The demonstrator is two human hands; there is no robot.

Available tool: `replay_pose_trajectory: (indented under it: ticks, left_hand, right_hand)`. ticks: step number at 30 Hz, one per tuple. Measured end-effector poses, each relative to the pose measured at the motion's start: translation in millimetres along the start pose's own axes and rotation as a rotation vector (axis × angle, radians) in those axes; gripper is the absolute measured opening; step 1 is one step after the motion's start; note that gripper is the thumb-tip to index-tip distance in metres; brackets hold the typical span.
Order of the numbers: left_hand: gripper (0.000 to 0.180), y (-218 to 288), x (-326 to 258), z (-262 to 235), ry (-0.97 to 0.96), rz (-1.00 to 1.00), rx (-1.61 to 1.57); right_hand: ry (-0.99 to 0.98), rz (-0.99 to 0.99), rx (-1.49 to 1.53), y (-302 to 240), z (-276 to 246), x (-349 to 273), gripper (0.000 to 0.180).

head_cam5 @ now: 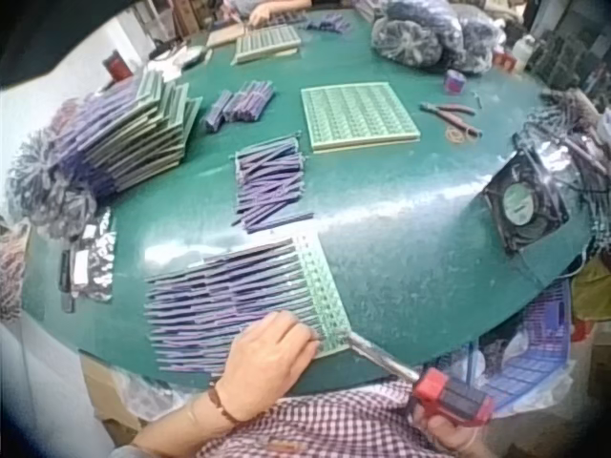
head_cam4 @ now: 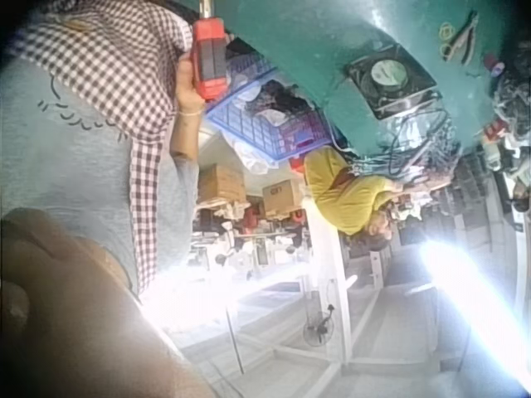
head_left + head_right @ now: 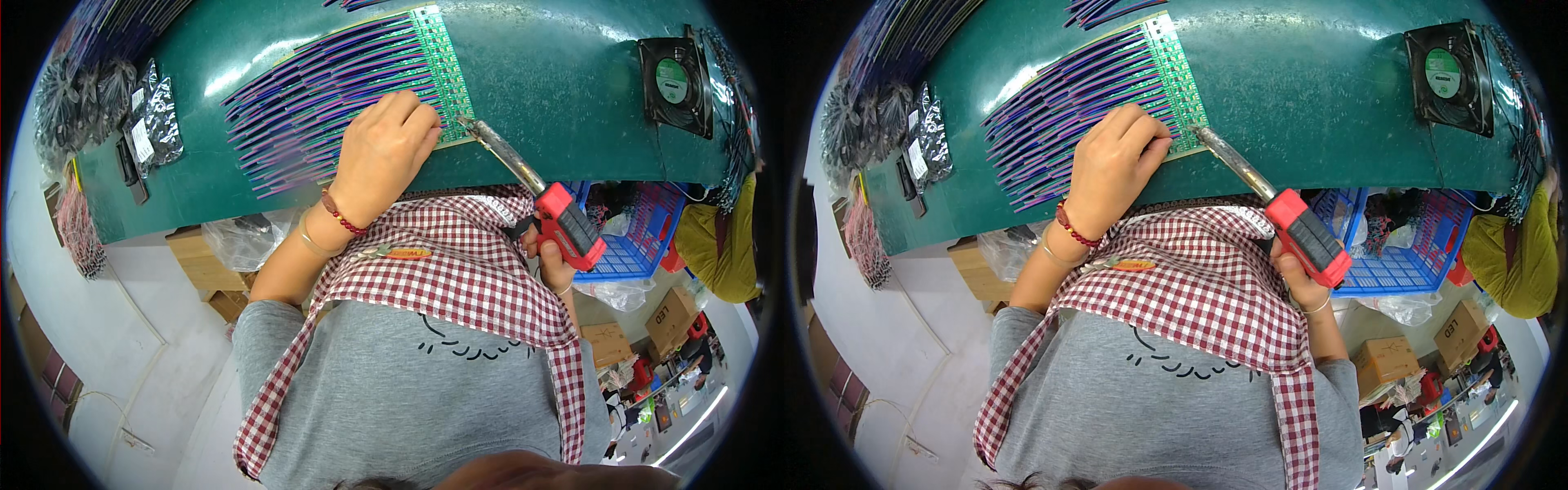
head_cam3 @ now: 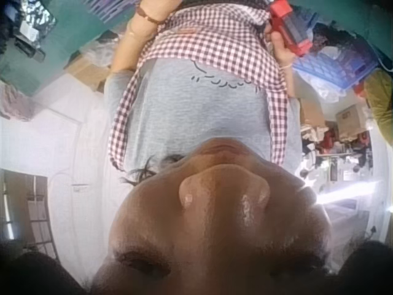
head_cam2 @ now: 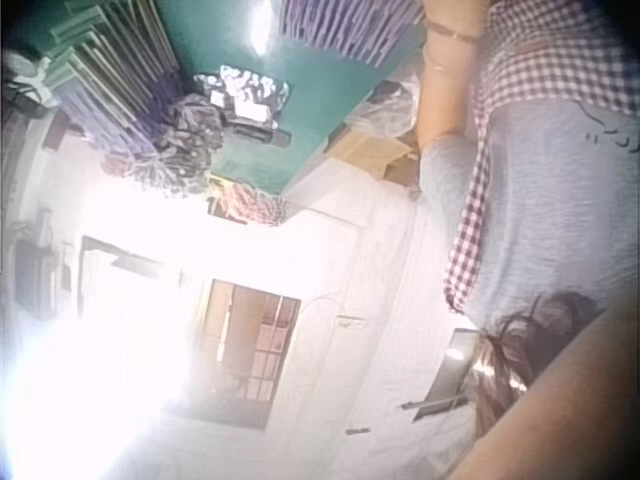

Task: The person solders ribbon cable wires onto a circuit board using a soldering iron, sets the board aside, aligns new wires onto another circuit board, and solders them with the soldering iron.

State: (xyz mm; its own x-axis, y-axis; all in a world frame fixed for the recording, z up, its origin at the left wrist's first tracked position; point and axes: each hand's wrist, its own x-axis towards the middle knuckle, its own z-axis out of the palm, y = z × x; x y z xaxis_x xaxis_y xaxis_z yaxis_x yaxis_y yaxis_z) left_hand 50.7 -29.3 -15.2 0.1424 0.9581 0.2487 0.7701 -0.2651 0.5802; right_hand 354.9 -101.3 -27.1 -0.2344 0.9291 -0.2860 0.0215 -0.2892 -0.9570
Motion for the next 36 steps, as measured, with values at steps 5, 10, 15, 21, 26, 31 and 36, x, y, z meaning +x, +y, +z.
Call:
replay_pose_trajectory:
  ticks: [5, 10, 15, 21, 26, 31, 36]
  left_hand:
    - [0.012, 0.6, -1.5, 2.5, 0.01, -0.004, 0.031]
    - [0.012, 0.4, -2.4, 2.5, 0.004, 0.003, 0.033]
    - [0.012, 1.3, -1.5, 0.8, 0.01, 0.003, 0.027]
    - [0.012, 1.0, -1.1, 0.6, 0.004, 0.006, 0.028]
    - [0.012, 1.2, -0.6, -0.3, 0.007, 0.008, 0.027]
    - [0.012, 1.3, -0.7, -0.5, 0.005, 0.006, 0.03]
    - [0.012, 1.5, -0.9, -0.5, 0.011, 0.006, 0.03]
  right_hand:
    - [-0.027, -0.013, -0.043, 3.8, -0.1, 4.8, 0.029]
    - [-0.032, -0.05, -0.163, 5.3, -1.3, 7.1, 0.028]
    - [-0.058, -0.128, -0.313, 12.0, -5.7, 4.8, 0.026]
    - [-0.042, -0.15, -0.246, 7.7, -6.1, 3.6, 0.026]
    - [-0.074, -0.164, -0.349, 9.6, -9.5, 1.6, 0.026]
    - [-0.041, -0.154, -0.289, 5.1, -2.0, 3.3, 0.025]
    - [-0.059, -0.124, -0.369, 10.4, -5.5, 2.7, 0.026]
